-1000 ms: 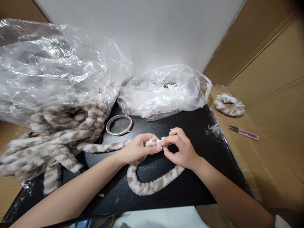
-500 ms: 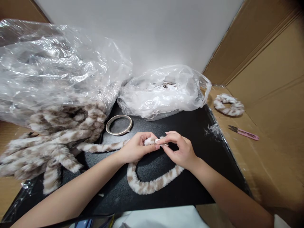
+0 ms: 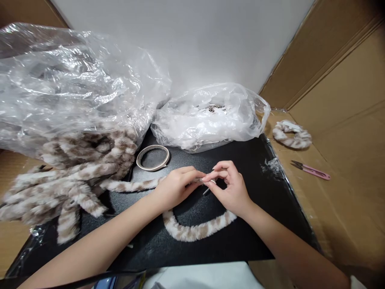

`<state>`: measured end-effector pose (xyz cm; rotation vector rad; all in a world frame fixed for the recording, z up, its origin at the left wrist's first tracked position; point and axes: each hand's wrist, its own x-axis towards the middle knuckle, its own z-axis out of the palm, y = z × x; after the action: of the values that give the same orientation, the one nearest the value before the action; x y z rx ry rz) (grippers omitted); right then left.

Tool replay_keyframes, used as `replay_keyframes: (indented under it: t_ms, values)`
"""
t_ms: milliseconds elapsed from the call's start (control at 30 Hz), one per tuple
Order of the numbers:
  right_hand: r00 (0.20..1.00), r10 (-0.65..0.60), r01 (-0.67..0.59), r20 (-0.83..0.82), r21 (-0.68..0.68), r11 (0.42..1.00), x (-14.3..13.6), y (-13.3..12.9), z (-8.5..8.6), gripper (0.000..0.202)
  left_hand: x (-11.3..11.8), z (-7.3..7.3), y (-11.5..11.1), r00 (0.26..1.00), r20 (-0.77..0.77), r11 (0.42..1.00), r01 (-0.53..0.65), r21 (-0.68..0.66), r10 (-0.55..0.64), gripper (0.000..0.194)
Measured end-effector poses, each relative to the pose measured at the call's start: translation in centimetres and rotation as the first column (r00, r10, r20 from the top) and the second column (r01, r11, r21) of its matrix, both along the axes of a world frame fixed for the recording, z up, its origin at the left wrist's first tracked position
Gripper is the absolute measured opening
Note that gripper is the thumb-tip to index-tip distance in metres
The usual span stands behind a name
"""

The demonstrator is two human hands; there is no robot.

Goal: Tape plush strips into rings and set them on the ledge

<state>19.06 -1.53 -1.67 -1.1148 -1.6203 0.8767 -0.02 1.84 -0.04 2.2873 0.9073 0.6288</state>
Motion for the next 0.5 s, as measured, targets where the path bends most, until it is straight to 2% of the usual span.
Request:
replay_keyframes:
  t_ms: [200, 333, 433, 500]
  values:
    - [1.000, 0.004, -0.004, -0.010, 0.006, 1.000, 0.16, 0.25, 0.01, 0.033, -0.08, -0.29, -0.14, 0.986, -0.164, 0.969, 0.024, 0.245, 0.017, 0.025]
    - [0.994, -0.006, -0.006, -0.110, -0.110, 0.994, -0.05, 0.18, 0.06, 0.035, 0.29, -0.15, -0.14, 0.961, -0.273, 0.923, 0.062, 0.381, 0.048, 0.028]
    - [0.968, -0.020, -0.044, -0.250, -0.246, 0.968, -0.20, 0.23, 0.30, 0.034, 0.57, -0.19, -0.05, 0.947, -0.314, 0.933, 0.047, 0.356, 0.072, 0.027]
    - [0.934, -0.061, -0.060, -0.352, -0.321, 0.945, -0.11, 0.50, 0.57, 0.036, 0.63, -0.13, 0.00, 0.955, -0.286, 0.965, -0.001, 0.263, 0.079, 0.025]
